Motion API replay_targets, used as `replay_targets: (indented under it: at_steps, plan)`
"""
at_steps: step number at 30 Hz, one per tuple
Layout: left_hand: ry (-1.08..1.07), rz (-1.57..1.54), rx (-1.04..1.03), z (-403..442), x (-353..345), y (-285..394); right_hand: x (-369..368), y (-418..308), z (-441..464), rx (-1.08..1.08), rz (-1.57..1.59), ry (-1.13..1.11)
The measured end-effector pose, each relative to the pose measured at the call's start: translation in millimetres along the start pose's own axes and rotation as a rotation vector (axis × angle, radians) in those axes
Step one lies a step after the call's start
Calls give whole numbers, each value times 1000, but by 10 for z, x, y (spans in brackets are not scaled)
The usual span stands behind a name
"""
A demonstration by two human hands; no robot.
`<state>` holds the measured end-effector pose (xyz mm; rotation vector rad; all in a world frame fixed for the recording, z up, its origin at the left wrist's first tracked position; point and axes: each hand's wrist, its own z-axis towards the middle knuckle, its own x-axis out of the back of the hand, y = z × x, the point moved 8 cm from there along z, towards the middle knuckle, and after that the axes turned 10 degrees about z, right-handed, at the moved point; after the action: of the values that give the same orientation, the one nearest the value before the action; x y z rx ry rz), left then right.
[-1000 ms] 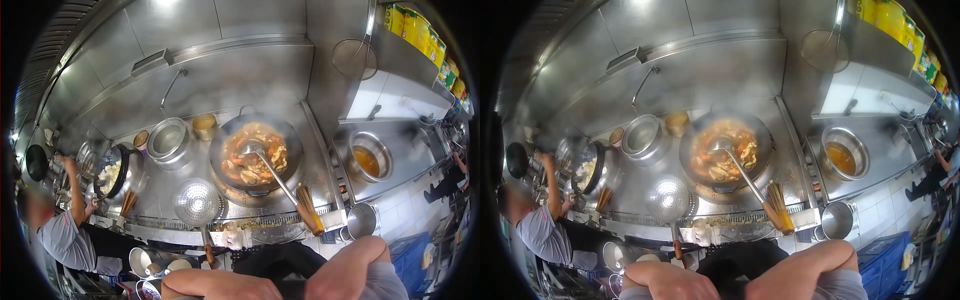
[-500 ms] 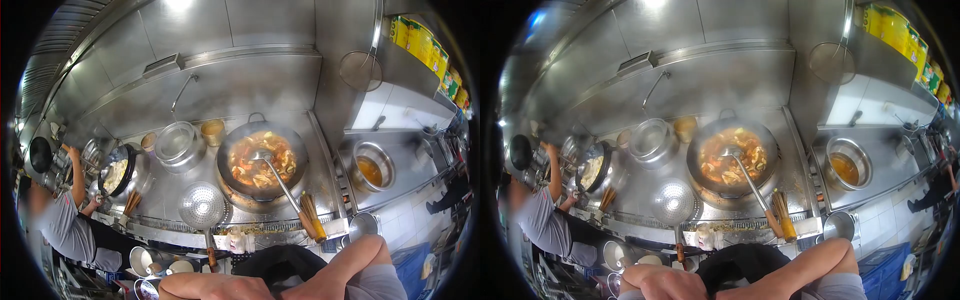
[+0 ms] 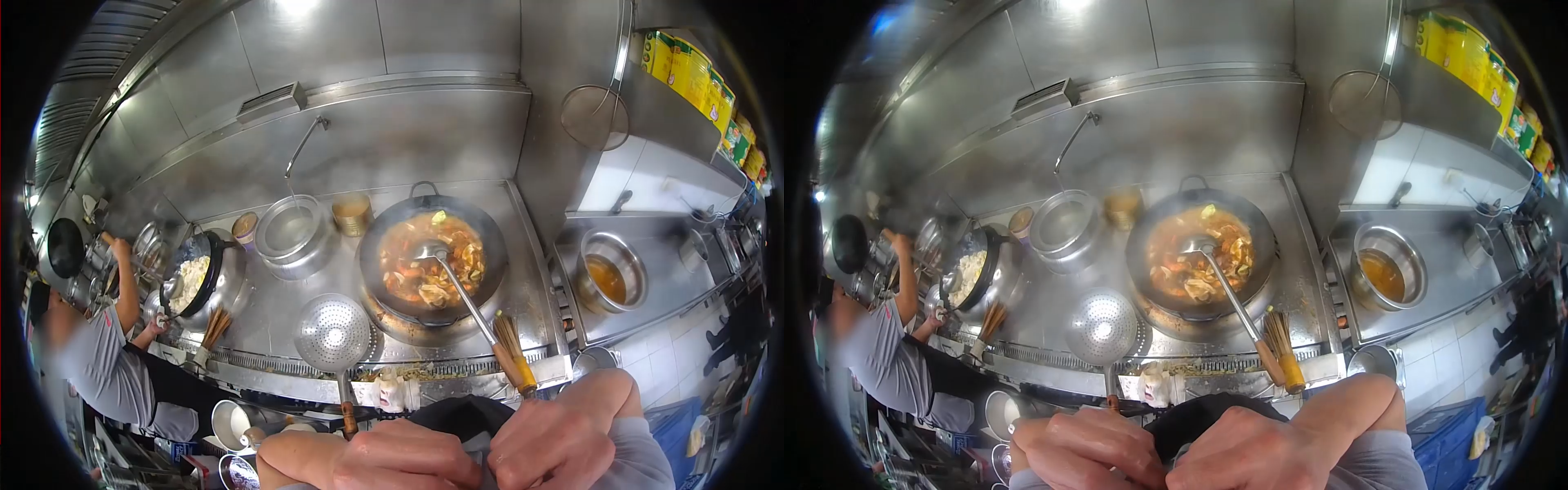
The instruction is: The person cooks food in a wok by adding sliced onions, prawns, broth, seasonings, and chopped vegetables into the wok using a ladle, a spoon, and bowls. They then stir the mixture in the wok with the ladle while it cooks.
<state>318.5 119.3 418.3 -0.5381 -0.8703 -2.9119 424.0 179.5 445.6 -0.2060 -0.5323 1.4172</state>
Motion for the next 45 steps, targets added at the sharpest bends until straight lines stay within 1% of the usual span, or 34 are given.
replay_targets:
  at_steps: [3, 5, 6, 8, 10, 11, 15, 17, 21, 23, 24, 26, 29, 33, 36, 38, 42, 44, 45]
  plan:
    - [63, -58, -50, -70, -20, -59, 5, 22, -22, 3, 13, 7]
    - [98, -67, -48, -56, -33, -73, -4, 18, -29, -4, 3, -5]
    - [88, -55, -27, -3, -36, -41, -19, 11, -59, 14, 10, 10]
    - [120, -121, -66, 34, -32, -10, -70, 5, -120, 67, 34, 1]
    - [195, -283, -180, -22, -94, 12, -115, -13, -121, 157, 85, -73]
    - [284, -306, -305, -61, -154, 42, -148, -41, -108, 208, 115, -128]
    - [339, -226, -397, -90, -196, 126, -136, -44, -53, 180, 164, -47]
    - [325, -194, -427, -139, -189, 150, -149, -43, -43, 191, 160, -25]
    - [305, -137, -453, -222, -165, 161, -168, 46, -1, 15, 202, -36]
    - [320, -149, -464, -214, -196, 166, -182, 106, 2, -106, 232, -52]
    - [328, -156, -467, -212, -204, 167, -190, 112, 4, -129, 251, -85]
    - [258, -173, -468, -223, -206, 156, -201, 126, 9, -174, 290, -154]
    - [163, -178, -455, -192, -178, 161, -204, 149, -22, -209, 265, -168]
    - [0, -158, -412, -86, -141, 176, -190, 126, -65, -117, 219, -72]
    - [-43, -60, -367, 25, -115, 209, -156, 76, -112, 1, 154, -20]
    - [5, -58, -332, 8, -120, 197, -143, 50, -129, 78, 152, 4]
    - [21, -29, -377, -50, -107, 174, -186, -115, -171, 235, -101, 69]
    - [175, -23, -485, -134, -128, 164, -223, -152, -201, 295, -173, 92]
    - [253, -22, -538, -164, -150, 174, -233, -141, -217, 275, -178, 102]
